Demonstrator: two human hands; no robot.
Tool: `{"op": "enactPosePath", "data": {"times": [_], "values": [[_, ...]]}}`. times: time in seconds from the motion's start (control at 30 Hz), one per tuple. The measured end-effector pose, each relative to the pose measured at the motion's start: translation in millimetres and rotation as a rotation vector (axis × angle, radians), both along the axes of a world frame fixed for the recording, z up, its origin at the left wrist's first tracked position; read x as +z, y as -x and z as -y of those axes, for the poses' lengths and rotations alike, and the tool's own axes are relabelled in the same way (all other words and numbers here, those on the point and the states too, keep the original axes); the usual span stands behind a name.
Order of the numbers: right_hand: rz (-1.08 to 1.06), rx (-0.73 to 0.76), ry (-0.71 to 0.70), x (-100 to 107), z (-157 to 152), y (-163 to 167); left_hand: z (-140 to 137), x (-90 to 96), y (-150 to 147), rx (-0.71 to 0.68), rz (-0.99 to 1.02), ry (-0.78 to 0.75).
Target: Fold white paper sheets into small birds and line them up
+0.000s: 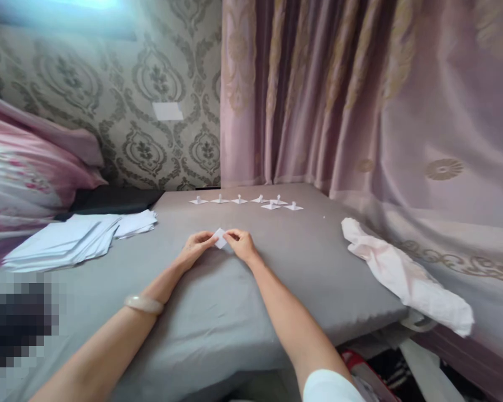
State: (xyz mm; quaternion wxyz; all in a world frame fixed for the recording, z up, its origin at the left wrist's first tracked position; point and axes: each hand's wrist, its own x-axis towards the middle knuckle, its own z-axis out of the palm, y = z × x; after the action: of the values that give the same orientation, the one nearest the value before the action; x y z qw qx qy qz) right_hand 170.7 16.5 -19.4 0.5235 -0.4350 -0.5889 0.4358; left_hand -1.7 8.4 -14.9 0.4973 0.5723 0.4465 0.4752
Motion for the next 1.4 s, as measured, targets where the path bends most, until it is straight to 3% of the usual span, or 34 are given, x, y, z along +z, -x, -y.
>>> {"op": "enactPosePath", "data": {"times": [0.2,0.37,0.8,1.4], "values": [[-0.169,0.101,0.172,4.5,-3.5,-2.2,-5.8,-2.6,4.0,0.052,0.220,0.083],[-0.241,0.178,0.235,8.0,0.5,1.5,-4.0,1.8,4.9,0.066,0.385,0.168],[-0.358,0.220,0.408,6.2,1.2,-1.1,0.7,6.3,-4.8,-0.097,0.536,0.465],[-0.358,0.255,0.411,3.9,2.7,-1.5,3.3,7.1,-9.8,-0.152,0.556,0.501]]}}
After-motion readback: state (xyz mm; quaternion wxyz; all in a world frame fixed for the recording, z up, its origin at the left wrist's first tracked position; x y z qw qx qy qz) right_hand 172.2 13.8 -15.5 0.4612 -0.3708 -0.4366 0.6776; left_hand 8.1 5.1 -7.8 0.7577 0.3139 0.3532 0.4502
